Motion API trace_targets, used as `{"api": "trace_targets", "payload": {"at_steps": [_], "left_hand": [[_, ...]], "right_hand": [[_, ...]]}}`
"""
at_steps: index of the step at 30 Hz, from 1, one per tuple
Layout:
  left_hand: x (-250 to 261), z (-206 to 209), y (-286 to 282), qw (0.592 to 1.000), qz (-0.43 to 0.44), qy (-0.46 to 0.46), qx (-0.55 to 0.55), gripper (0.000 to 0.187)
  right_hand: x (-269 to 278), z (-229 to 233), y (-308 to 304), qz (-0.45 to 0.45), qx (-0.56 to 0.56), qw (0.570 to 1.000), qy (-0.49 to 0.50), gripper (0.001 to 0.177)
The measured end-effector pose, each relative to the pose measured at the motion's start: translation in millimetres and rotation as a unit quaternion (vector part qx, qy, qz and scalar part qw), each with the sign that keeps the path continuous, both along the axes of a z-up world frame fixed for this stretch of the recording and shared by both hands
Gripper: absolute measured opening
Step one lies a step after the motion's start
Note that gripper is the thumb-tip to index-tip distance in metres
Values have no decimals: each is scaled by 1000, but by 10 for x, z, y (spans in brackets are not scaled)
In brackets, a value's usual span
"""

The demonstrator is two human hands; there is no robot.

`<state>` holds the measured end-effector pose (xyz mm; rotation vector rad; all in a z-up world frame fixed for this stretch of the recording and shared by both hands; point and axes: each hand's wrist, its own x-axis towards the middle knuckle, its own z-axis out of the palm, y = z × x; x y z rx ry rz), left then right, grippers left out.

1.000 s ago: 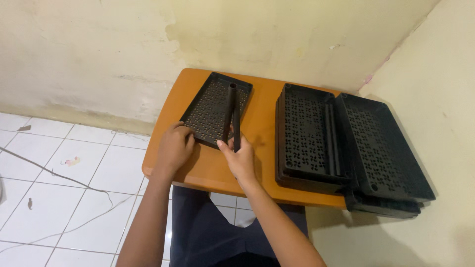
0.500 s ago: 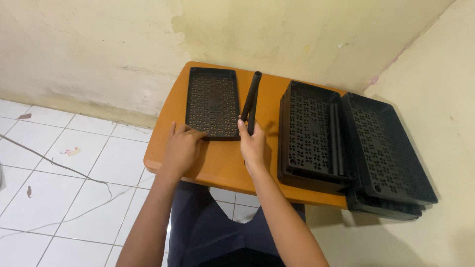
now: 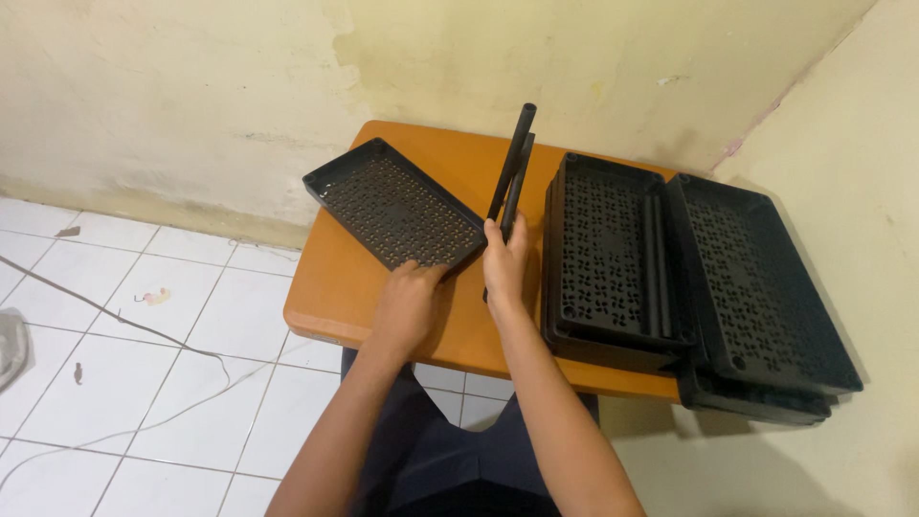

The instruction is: The person assembles a two-tier plastic storage shelf by inserting four vertical poles into the bottom tray and then placing the top tray onto the poles. The person handles the trays and poles by hand on a table.

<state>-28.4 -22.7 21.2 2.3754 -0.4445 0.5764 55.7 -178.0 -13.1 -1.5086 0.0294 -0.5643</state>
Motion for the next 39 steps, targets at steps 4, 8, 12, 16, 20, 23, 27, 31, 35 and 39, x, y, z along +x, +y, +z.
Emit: {"api": "trace_targets", "payload": {"at_steps": [4, 8, 12, 16, 20, 23, 27, 31, 35, 39], "left_hand": [[27, 44, -142, 999, -25, 6, -29, 14], [55, 17, -141, 996, -70, 26, -43, 30], [149, -18, -52, 997, -60, -44, -17, 51], [168, -50, 61, 995, -83, 39, -47, 54], [230, -21, 93, 990, -93, 78, -70, 56], [273, 16, 98, 991, -89, 79, -69, 55], [281, 38, 10, 991, -70, 99, -49, 43], [309, 22, -40, 996, -73, 32, -48, 36], [359, -29, -92, 997, -48, 36, -42, 26], [384, -63, -135, 998, -26, 37, -32, 20]], "right_hand": [[-240, 44, 1, 88, 148, 983, 59, 13], [-362, 132, 26, 153, 149, 977, 2, 19], [-410, 195, 17, 165, 106, 980, -14, 23], [-421, 172, -1, 135, 69, 988, -38, 21], [-366, 155, -29, 146, 49, 986, -65, 18], [-340, 171, -55, 142, 17, 986, -88, 19], [-356, 206, -80, 127, -23, 989, -73, 21], [-372, 221, -73, 129, -54, 983, -115, 20], [-384, 251, -57, 139, -53, 986, -78, 20], [-372, 352, -59, 104, -115, 985, -80, 22]]}}
